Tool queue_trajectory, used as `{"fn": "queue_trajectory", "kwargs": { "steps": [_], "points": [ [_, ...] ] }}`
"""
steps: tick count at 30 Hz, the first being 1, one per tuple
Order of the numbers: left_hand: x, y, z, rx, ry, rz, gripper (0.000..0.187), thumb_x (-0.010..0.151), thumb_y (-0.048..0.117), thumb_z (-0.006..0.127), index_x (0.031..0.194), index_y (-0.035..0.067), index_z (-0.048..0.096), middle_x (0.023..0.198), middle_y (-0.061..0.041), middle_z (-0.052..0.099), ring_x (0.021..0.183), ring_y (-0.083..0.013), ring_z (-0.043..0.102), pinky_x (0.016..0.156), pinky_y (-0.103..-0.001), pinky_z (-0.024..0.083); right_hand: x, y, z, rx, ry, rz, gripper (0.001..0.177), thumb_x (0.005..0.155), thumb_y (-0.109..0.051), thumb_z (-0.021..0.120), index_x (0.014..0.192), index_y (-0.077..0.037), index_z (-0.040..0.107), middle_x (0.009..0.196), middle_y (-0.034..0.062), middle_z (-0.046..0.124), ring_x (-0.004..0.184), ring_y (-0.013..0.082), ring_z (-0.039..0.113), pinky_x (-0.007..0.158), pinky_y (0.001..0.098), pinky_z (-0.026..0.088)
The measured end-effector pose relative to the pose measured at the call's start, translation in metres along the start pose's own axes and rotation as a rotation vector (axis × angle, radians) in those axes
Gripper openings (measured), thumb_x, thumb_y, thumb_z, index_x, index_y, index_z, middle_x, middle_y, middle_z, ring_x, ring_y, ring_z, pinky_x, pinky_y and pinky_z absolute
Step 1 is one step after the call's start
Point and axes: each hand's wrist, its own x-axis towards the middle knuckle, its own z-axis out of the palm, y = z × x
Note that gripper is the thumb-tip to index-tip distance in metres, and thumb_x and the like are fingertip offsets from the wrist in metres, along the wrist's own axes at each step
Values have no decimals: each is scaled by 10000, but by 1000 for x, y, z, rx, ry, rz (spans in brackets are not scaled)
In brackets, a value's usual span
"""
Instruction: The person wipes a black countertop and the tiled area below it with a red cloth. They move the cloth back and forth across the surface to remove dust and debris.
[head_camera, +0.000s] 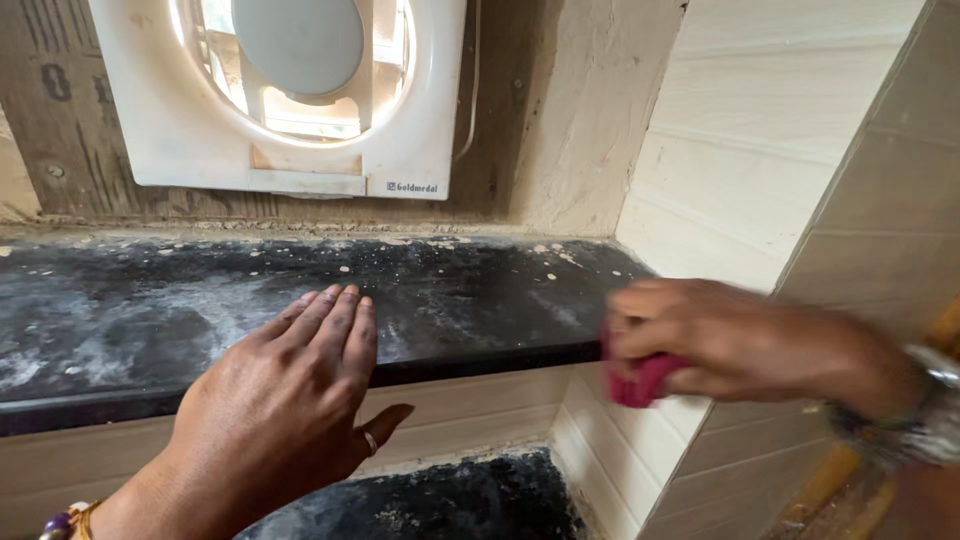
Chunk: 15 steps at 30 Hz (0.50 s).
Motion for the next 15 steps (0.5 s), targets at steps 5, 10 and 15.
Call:
{"fn": "queue_trajectory", "kwargs": {
  "steps": [5, 10, 15],
  "points": [
    [35, 11, -12, 10, -727, -46, 1039, 948, 769, 345, 1390, -167, 431, 1398, -383, 497, 1281, -453, 547, 1099, -504, 405, -14, 20, -33, -27, -115, 629, 320, 918, -309, 629, 1233, -285, 684, 1148, -63, 631, 978, 87, 668, 853, 245, 608],
    [69, 42, -13, -65, -377, 123, 977, 953, 709, 451, 1245, -221, 512, 1291, -424, 549, 1225, -495, 563, 1087, -507, 407, 77, 32, -33, -27, 371, 24, 400, 948, -228, 563, 1334, -140, 623, 1274, 62, 629, 1156, 207, 622, 1009, 341, 526],
    [70, 41, -10, -138, -113, 156, 995, 908, 699, 515, 1197, -253, 513, 1258, -445, 556, 1223, -507, 557, 1067, -489, 418, 142, 51, -10, 105, 222, 58, 332, 993, -178, 530, 1319, -142, 583, 1307, 81, 587, 1222, 237, 573, 1051, 413, 467]
  ]
}}
